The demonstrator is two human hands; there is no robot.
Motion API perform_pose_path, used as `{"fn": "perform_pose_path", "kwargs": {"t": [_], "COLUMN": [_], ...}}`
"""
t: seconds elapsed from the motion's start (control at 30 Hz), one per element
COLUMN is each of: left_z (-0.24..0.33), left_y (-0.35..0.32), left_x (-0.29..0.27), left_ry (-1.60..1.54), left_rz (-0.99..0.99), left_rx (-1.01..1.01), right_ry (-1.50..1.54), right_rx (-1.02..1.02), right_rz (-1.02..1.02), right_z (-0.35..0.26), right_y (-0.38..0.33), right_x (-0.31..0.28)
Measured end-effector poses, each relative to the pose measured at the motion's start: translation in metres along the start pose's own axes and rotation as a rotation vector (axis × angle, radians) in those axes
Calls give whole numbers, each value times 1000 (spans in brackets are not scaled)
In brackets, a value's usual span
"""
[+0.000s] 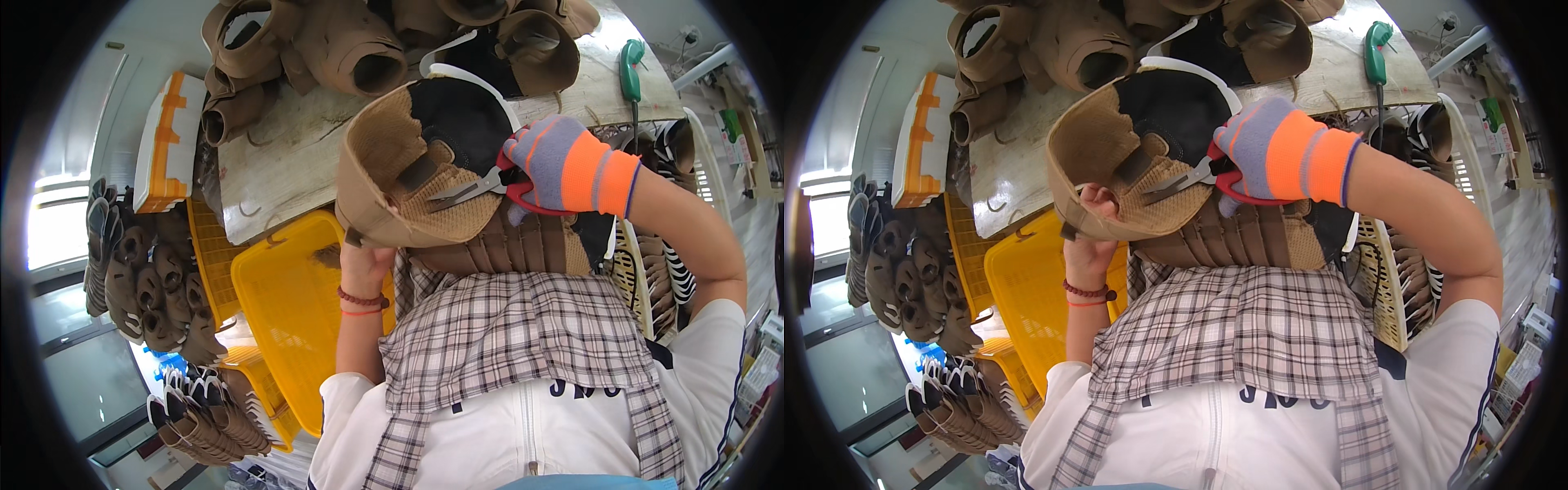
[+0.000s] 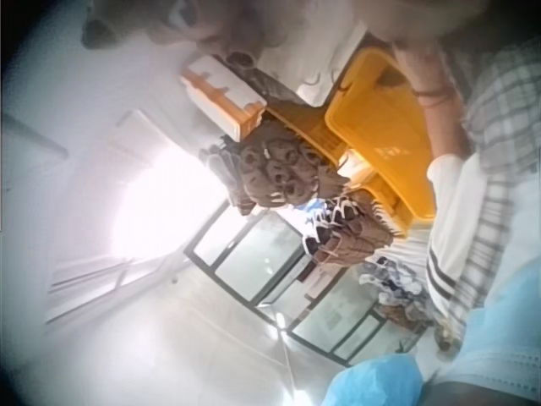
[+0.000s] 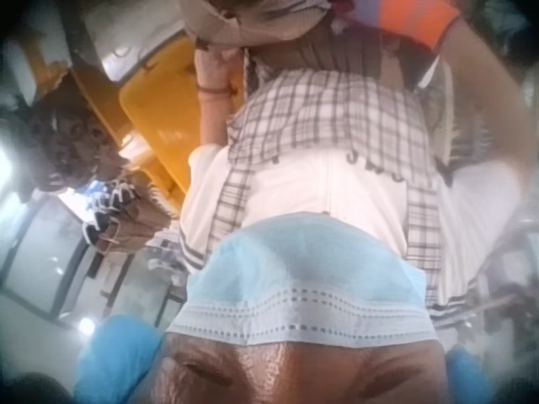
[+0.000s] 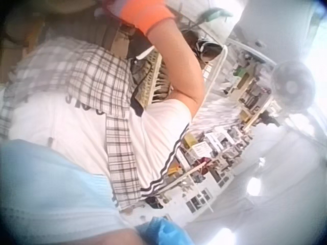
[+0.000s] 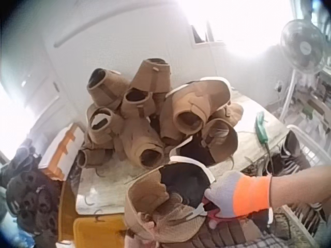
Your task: The person uses shears to trim excess fabric and threads from the interior of brown shoe uppers. They handle the uppers one at a time, cutting along the edges and removing loose material, then placing the finished pieces into a yellow bin.
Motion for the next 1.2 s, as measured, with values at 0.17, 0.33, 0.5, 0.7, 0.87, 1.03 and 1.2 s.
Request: {"fn": "perform_pose_path", "kwargs": {"t": [0.17,0.33,0.5,0.7,0.87,1.03,1.2], "left_z": [18,34,38,43,43,44,42], "left_y": [7,27,27,26,28,27,28], "left_x": [1,7,23,29,26,12,12], "left_ry": [224,400,386,407,371,314,278], "left_rz": [94,5,97,66,65,64,101], "left_rx": [216,357,370,384,382,359,341], "right_ry": [-3,305,511,567,625,622,548], "right_rx": [85,144,37,-189,-101,-34,67], "right_rz": [-270,-502,-831,-833,-880,-806,-756], "right_z": [6,39,16,6,2,4,6], "right_y": [8,36,42,63,78,87,94], "right_x": [-7,5,3,4,12,17,28]}}
Point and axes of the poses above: each hand's wrist, its own y-axis towards the middle knuckle, its own x-axis out of the palm, z = x × y, the point moved 7 cm from there along y, towards the middle knuckle, and after that the axes turned 6 degrees about y, right-handed, at the moved point
